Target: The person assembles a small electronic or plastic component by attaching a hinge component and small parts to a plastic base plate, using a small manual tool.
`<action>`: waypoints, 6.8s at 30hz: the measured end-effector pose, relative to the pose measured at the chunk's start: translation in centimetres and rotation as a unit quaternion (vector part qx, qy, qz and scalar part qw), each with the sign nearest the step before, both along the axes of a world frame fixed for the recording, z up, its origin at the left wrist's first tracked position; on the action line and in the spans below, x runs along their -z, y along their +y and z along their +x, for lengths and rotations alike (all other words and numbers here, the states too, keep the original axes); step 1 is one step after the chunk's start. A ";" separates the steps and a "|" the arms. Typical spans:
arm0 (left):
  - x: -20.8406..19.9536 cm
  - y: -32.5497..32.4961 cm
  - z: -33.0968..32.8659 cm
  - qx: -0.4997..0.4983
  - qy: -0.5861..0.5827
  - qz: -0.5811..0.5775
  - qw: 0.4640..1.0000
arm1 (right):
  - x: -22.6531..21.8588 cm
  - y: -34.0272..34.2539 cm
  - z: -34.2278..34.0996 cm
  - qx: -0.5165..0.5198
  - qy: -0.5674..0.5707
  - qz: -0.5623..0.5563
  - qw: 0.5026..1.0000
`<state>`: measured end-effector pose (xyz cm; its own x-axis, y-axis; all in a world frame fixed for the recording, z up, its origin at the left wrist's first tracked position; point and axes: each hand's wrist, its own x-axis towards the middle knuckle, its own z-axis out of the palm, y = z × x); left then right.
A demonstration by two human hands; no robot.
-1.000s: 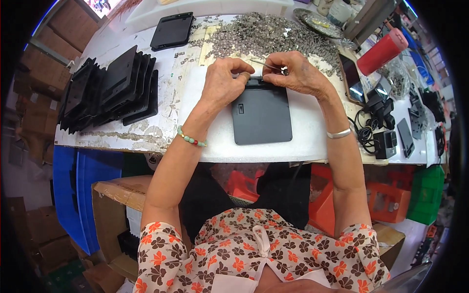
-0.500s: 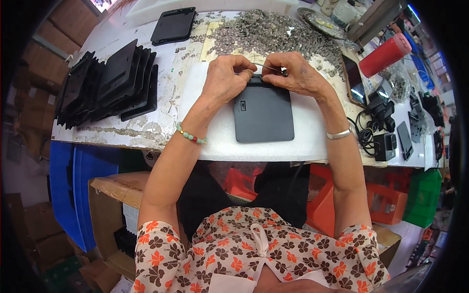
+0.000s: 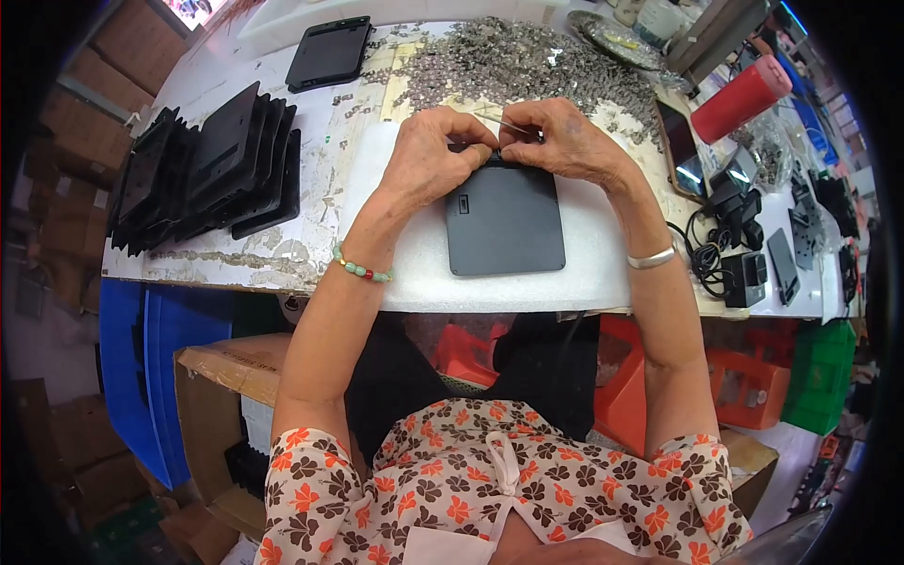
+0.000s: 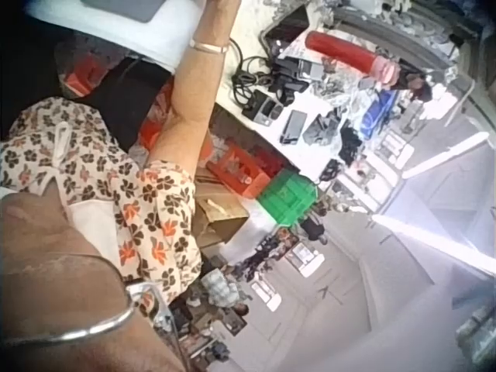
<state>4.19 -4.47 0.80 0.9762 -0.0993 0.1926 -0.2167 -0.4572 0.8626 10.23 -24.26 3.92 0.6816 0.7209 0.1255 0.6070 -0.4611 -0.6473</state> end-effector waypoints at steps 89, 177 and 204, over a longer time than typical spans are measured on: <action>0.9 -0.7 0.3 0.047 -0.053 0.043 0.997 | -1.7 -1.5 -5.8 -0.069 -0.354 -0.318 0.877; -0.7 -1.8 0.5 -0.062 -0.219 0.070 0.971 | -0.2 -2.9 2.1 0.108 0.281 0.277 0.912; -0.6 -4.3 0.0 -0.115 -0.225 0.014 0.967 | -1.0 -1.4 -0.2 0.140 0.324 0.253 0.901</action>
<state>4.16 -8.76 1.43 0.7907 0.1003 0.6039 -0.4572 -0.5593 0.6915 10.02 -25.63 4.89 0.8759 0.4721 -0.1000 -0.0680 -0.0844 -0.9941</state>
